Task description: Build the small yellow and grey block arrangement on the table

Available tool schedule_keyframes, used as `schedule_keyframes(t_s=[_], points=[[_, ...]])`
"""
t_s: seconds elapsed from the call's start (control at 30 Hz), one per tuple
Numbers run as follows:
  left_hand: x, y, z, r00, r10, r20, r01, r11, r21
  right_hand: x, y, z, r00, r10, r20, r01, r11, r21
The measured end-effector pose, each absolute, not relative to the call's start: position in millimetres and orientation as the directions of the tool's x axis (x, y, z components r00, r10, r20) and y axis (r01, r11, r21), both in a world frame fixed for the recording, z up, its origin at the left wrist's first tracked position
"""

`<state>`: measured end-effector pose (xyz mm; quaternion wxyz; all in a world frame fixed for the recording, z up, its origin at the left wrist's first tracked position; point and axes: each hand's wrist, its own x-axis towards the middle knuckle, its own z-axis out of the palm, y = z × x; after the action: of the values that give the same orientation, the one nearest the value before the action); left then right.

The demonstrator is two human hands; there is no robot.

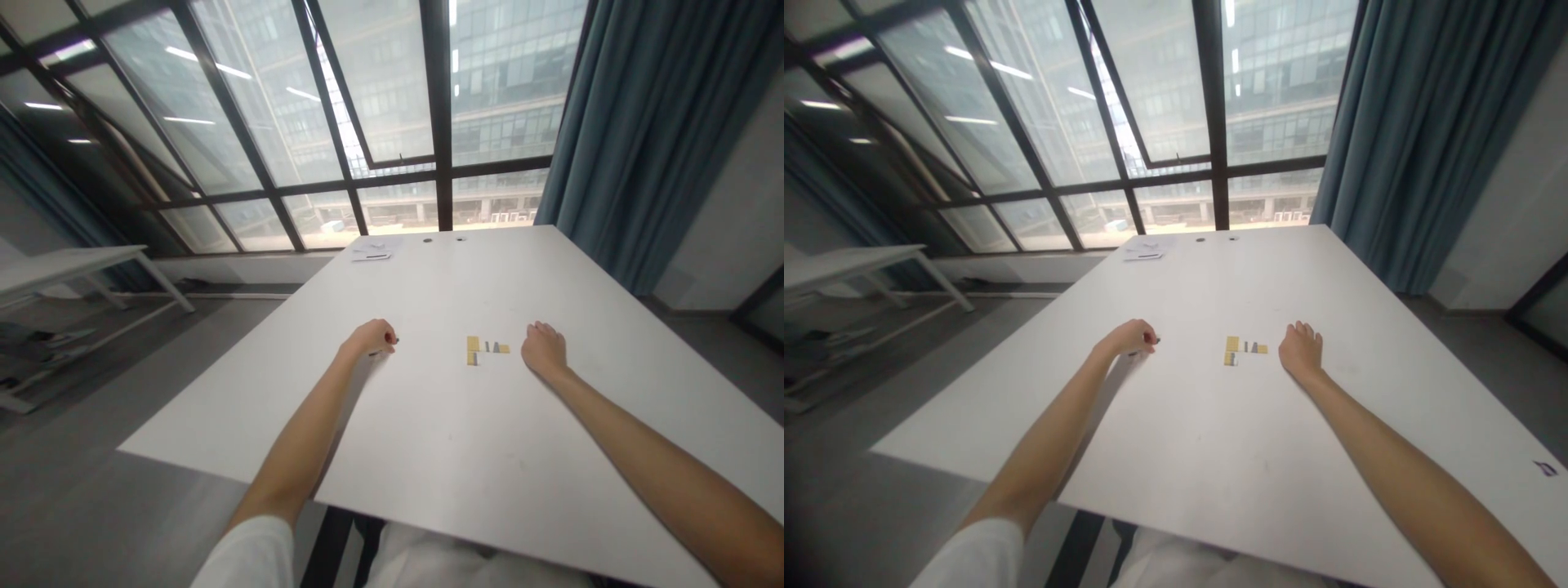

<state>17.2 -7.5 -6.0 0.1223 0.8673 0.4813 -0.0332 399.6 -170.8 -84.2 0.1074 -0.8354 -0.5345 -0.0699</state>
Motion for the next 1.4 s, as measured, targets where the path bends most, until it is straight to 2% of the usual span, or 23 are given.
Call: schedule_keyframes(t_s=[0.17,0.33,0.5,0.6,0.67,0.73,0.8,0.87,0.93,1.07,1.4], points=[[19.8,-8.3,-4.5,0.604,0.776,-0.181,0.79,-0.554,0.263,401.3,-168.0,-88.7,0.406,0.881,0.242,0.914,-0.393,-0.1],[19.0,-7.7,-9.4,0.592,0.765,-0.253,0.806,-0.551,0.217,401.7,-166.7,-92.7,0.411,0.874,0.26,0.912,-0.394,-0.116],[28.3,-15.6,-10.7,0.618,0.757,-0.21,0.786,-0.592,0.178,401.5,-167.6,-94.1,0.411,0.872,0.267,0.911,-0.38,-0.161],[39.9,-30.6,-7.6,0.663,0.728,-0.174,0.747,-0.626,0.224,403.3,-166.4,-95.2,0.419,0.865,0.277,0.905,-0.373,-0.207],[51.1,-46.2,-6.7,0.721,0.682,-0.121,0.683,-0.672,0.284,402.9,-164.6,-92.4,0.421,0.844,0.331,0.901,-0.349,-0.258],[64.2,-65.0,-8.2,0.771,0.634,-0.059,0.607,-0.705,0.366,398.2,-163.1,-84.1,0.388,0.815,0.431,0.909,-0.26,-0.326],[78.2,-84.4,-12.4,0.802,0.597,-0.021,0.541,-0.711,0.449,387.6,-163.6,-70.5,0.29,0.797,0.529,0.917,-0.074,-0.392],[91.6,-101.1,-18.8,0.811,0.585,0.025,0.505,-0.721,0.475,371.1,-167.7,-55.0,0.159,0.791,0.59,0.897,0.135,-0.422],[103.2,-113.0,-26.6,0.791,0.608,0.071,0.513,-0.722,0.465,351.9,-175.5,-42.8,0.028,0.8,0.6,0.872,0.274,-0.405],[118.0,-124.3,-41.6,0.722,0.674,0.158,0.566,-0.706,0.425,321.7,-197.3,-38.4,-0.155,0.846,0.511,0.895,0.34,-0.29],[122.7,-136.3,-49.1,0.717,0.667,0.202,0.567,-0.727,0.387,310.8,-220.8,-63.1,-0.205,0.83,0.519,0.897,0.371,-0.24]])
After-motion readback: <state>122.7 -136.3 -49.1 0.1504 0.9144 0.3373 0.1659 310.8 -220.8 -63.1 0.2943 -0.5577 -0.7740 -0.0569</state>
